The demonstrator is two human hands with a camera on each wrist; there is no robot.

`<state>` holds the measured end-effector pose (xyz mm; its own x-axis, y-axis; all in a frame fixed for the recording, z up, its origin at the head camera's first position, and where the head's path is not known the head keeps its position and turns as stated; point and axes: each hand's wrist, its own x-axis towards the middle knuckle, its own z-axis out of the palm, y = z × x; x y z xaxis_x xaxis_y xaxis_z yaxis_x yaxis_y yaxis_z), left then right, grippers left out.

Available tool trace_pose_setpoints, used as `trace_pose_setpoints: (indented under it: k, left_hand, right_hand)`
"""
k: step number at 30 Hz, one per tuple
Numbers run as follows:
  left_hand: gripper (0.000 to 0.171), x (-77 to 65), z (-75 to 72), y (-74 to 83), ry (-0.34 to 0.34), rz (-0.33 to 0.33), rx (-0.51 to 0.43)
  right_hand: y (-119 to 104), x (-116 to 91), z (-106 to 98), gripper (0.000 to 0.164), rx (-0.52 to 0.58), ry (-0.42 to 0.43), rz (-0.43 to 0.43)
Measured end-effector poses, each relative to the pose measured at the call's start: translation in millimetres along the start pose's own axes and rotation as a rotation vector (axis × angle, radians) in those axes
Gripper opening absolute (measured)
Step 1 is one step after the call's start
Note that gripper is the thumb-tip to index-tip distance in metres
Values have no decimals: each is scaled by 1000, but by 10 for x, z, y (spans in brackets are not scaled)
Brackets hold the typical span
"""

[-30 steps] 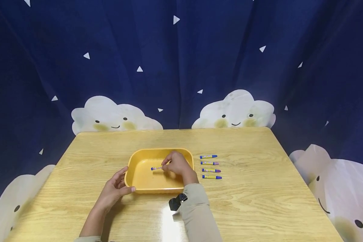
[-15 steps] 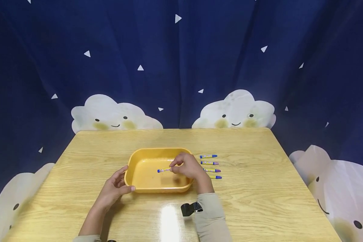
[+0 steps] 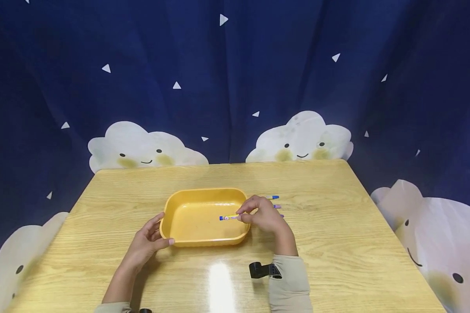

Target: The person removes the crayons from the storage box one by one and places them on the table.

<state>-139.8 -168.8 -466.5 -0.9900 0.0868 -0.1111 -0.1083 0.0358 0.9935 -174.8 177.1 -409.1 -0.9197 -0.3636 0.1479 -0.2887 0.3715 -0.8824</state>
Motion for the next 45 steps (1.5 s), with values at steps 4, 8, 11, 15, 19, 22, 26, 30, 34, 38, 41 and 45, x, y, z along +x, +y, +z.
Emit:
trace_pose_setpoints:
  k: [4,8,11,15,19,22,26,30,34,38,41,45]
  left_hand:
    - [85,-5,-17,16,2,-5,2]
    - [86,-6,-28,26,0,-3,6]
    - [86,1,-27,26,-3,0,13]
    - [87,9,-28,19,-2,-5,18]
    - [87,14,-37,12,8,-11,19]
    - [87,15,-39,7,12,-10,14]
    - [86,8,-28,-10,-5,1,9]
    - [87,-11,-31,-32,-9,-6,10]
    - [88,-18,-37,-28,-12,4,11]
    - [88,-7,-45,-14,-19,19,16]
    - [88,2,-49,-8,-17,15,16]
    - [87,12,-37,-2,-21,12,14]
  right_hand:
    - [119,-54,-70,9,-22,32,6]
    - [178,-125,-143,9,-28,51,24]
    - [187,-187,-206,8,-36,70,50]
    - [91,-300,-284,8,-43,81,79]
    - [50,-412,-347,9,-51,93,117]
    - [212,-473,-387,9,-63,105,144]
    - [476,-549,-440,11,-71,117,172]
    - [617,-620,-470,13,-47,101,215]
    - [690,-687,-467,14,-13,75,279]
    - [742,-712,-442,15,10,58,305]
    - [771,-701,-415,13,-38,61,319]
    - [794,-689,-391,8,-150,77,350]
